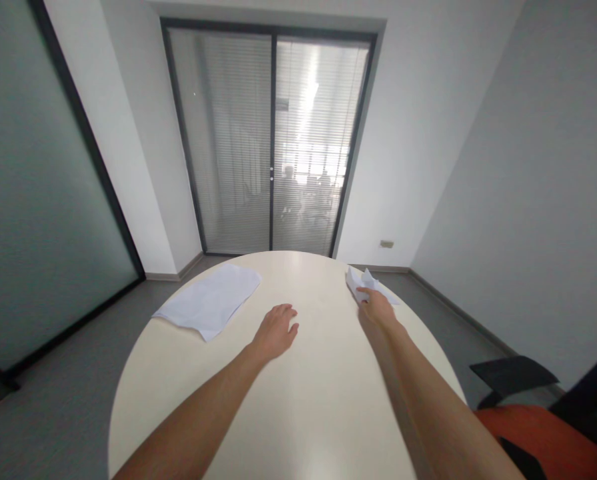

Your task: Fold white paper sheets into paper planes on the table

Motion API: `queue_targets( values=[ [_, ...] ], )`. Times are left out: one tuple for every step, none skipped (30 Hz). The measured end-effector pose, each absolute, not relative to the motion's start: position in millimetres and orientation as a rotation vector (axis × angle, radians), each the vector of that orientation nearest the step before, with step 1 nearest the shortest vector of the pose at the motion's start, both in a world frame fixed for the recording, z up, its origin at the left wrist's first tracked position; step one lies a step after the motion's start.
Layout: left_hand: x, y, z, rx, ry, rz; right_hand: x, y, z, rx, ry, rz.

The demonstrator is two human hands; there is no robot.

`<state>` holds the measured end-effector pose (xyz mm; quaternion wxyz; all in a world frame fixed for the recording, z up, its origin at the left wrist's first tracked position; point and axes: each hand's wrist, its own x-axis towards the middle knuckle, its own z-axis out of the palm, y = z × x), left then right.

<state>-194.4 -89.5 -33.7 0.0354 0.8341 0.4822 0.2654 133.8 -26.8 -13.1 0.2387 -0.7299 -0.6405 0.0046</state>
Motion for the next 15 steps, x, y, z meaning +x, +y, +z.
queue_targets(
  values=[
    [-194, -90, -34, 2.562, 1.483, 0.815, 137, -25, -14, -2.0, -1.757, 0.008],
    [-194, -90, -34, 2.561, 1.482, 0.814, 140, -23, -15, -2.0, -1.754, 0.001],
    [-194, -90, -34, 2.561, 1.481, 0.814, 142, -22, -16, -1.999, -1.747, -0.008],
    [-194, -90, -35, 2.561, 1.48, 0.815, 144, -21, -17, -1.994, -1.741, -0.019],
    [-195, -90, -35, 2.562, 1.478, 0.815, 146, -20, -18, -1.988, -1.733, -0.029],
    [-195, -90, -35, 2.563, 1.475, 0.816, 148, -20, -19, -1.981, -1.725, -0.035],
    [-195, -90, -34, 2.565, 1.473, 0.817, 149, -20, -19, -1.97, -1.715, -0.033],
    [-195, -90, -34, 2.565, 1.472, 0.817, 150, -20, -20, -1.96, -1.703, -0.024],
    [-195, -90, -34, 2.566, 1.471, 0.818, 150, -20, -20, -1.952, -1.69, -0.009],
    [-195, -90, -34, 2.566, 1.471, 0.816, 150, -21, -20, -1.947, -1.676, 0.007],
    [-195, -90, -34, 2.567, 1.471, 0.814, 150, -22, -20, -1.946, -1.667, 0.018],
    [-195, -90, -35, 2.567, 1.472, 0.812, 150, -22, -20, -1.944, -1.653, 0.033],
    [-195, -89, -35, 2.567, 1.473, 0.809, 149, -23, -20, -1.94, -1.631, 0.053],
    [-195, -89, -35, 2.566, 1.473, 0.808, 148, -24, -20, -1.933, -1.6, 0.076],
    [-195, -89, -35, 2.564, 1.474, 0.807, 148, -25, -20, -1.925, -1.565, 0.102]
  ],
)
